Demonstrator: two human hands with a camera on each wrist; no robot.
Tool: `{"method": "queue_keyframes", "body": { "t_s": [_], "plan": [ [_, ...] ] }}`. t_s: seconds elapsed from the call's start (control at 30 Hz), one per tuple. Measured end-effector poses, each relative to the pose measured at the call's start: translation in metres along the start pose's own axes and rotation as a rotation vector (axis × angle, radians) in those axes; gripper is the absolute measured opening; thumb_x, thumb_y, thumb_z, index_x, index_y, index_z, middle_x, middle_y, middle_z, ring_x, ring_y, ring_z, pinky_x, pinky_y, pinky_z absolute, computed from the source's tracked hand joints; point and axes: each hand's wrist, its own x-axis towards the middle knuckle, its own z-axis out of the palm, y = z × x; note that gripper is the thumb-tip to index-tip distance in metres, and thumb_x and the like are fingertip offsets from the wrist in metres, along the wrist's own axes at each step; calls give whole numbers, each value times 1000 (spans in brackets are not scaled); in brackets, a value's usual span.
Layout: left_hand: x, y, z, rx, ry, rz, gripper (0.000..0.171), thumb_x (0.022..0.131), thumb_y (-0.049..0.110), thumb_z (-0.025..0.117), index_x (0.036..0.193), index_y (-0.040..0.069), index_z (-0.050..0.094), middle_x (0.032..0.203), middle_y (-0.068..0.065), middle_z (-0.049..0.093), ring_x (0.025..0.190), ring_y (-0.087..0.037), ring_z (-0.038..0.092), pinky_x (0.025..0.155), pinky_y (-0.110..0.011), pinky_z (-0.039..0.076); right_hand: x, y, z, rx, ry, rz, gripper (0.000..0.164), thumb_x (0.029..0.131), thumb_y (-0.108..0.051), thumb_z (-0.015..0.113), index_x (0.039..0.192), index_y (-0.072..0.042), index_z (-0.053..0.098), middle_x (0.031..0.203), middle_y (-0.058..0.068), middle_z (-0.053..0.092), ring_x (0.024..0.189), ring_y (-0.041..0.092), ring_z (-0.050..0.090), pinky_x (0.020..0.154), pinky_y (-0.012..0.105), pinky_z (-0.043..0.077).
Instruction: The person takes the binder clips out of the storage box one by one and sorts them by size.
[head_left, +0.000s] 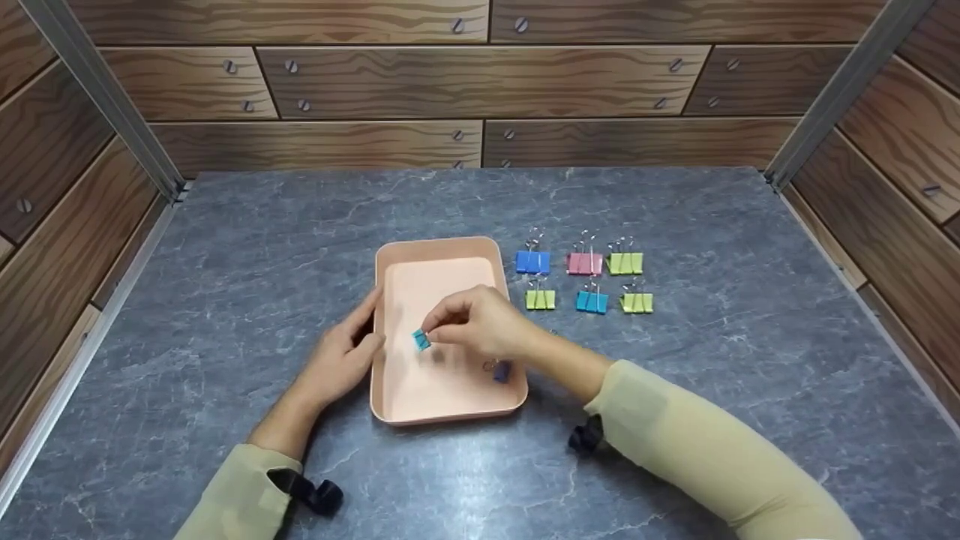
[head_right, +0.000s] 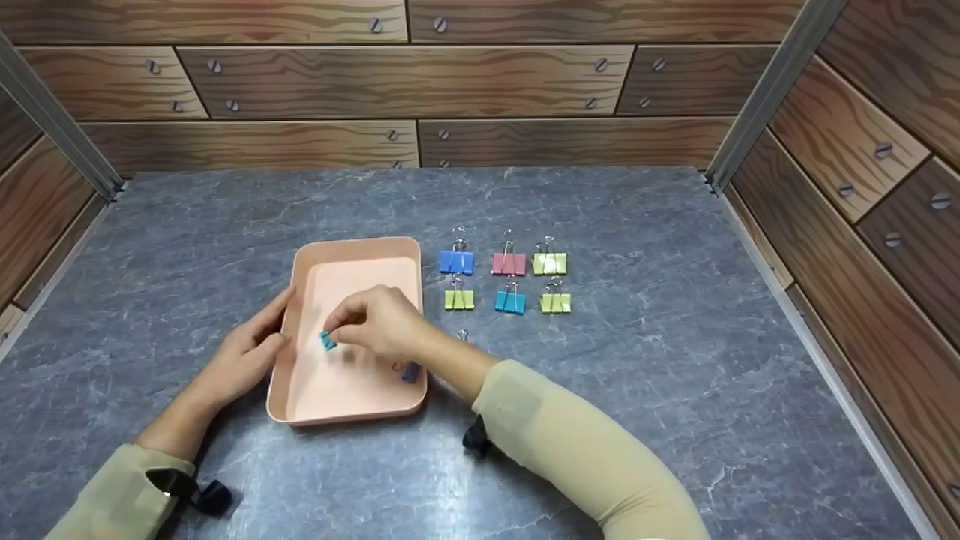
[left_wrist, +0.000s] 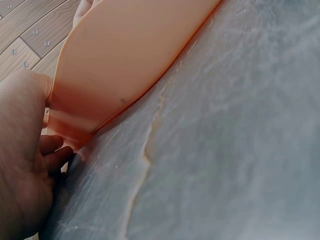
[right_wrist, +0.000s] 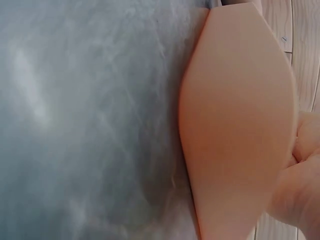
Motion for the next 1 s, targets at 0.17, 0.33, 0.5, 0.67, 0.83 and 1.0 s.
{"method": "queue_keyframes", "body": {
  "t_s": [0.17, 0.33, 0.5, 0.67, 0.83, 1.0],
  "plan": [
    [1, 0, 1, -2, 4, 11, 66, 104, 13, 58, 166, 22, 39, 162, -13, 45, 148, -28, 45, 121, -47, 36, -8, -3, -17, -8, 21, -23, 7, 96, -7, 78, 100, -6, 83, 94, -1, 79, 81, 8, 64, 71, 21, 51],
    [0, -1, 1, -2, 14, 12, 65, 104, 13, 58, 166, 22, 40, 162, -13, 45, 147, -28, 45, 121, -46, 36, -19, -7, -36, -11, 40, -19, 11, 97, -6, 76, 106, -5, 82, 101, 2, 79, 86, 13, 66, 75, 23, 55],
    [0, -1, 0, 14, 15, 15, 65, 104, 13, 58, 166, 21, 40, 162, -14, 45, 147, -29, 45, 121, -47, 36, -33, -9, -54, -15, 61, -20, 16, 98, -5, 74, 112, 0, 80, 104, 6, 78, 89, 17, 68, 77, 24, 57],
    [0, -1, 0, 29, 17, 5, 65, 104, 14, 58, 166, 23, 41, 162, -12, 45, 147, -29, 46, 121, -47, 37, -46, -8, -74, -29, 80, -32, 14, 99, -6, 74, 111, -1, 80, 106, 9, 78, 90, 20, 68, 77, 24, 58],
    [0, -1, 0, 17, 11, 7, 65, 104, 13, 58, 166, 23, 40, 163, -12, 45, 148, -28, 45, 121, -46, 36, -60, -3, -92, -10, 83, -32, 16, 101, -4, 71, 113, 1, 79, 110, 18, 77, 92, 18, 70, 82, 26, 60],
    [-1, 0, -1, 6, -2, -11, 66, 105, 16, 58, 167, 25, 38, 164, -11, 44, 149, -28, 42, 123, -46, 34, -72, 8, -105, -16, 91, -15, 16, 102, -2, 68, 113, 2, 79, 114, 21, 76, 95, 16, 70, 85, 29, 61]
  ]
}}
